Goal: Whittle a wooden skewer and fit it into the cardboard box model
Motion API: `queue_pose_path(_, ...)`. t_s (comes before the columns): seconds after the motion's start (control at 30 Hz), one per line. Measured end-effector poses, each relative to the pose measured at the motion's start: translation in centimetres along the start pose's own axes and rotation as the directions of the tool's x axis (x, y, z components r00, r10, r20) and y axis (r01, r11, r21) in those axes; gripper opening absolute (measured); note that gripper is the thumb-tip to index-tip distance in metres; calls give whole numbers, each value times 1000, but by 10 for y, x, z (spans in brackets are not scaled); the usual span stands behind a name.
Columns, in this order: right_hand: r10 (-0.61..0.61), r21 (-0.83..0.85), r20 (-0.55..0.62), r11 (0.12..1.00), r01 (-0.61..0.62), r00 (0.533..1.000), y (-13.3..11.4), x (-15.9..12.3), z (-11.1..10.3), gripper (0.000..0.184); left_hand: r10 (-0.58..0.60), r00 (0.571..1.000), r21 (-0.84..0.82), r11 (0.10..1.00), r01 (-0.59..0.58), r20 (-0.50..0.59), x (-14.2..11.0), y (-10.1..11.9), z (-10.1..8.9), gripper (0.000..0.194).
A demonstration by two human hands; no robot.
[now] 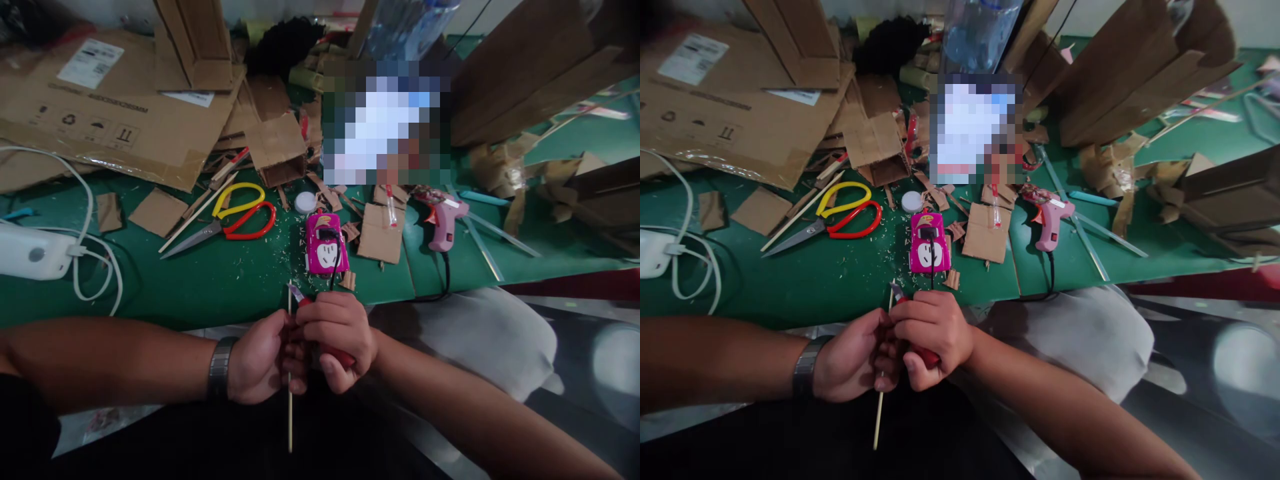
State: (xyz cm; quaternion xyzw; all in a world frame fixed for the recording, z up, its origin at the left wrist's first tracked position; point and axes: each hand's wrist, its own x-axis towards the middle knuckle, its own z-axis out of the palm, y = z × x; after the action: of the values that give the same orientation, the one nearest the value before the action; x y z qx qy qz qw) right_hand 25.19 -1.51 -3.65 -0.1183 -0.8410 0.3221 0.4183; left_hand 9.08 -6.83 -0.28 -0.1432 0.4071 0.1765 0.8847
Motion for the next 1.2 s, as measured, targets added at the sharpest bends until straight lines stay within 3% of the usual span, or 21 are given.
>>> queue_pose_path(0.17, 63, -14, 13, 998, -63, 998, 1, 2, 1, 21, 35, 999, 51, 998, -34, -32, 0, -1, 1, 34)
queue_pose_path(0.47, 35, 48, -38, 998, -33, 999, 0, -1, -1, 30, -18, 998, -23, 1000, 19, 55, -1, 2, -1, 28)
queue_pose_path(0.93, 62, 18, -2, 998, -62, 998, 3, 1, 3, 20, 34, 999, 45, 998, -35, 13, -1, 1, 2, 38)
queue_pose_path(1.2, 70, 92, -59, 994, -64, 996, -4, 1, -2, 30, 6, 998, -1, 1000, -6, 65, -2, 2, 0, 31)
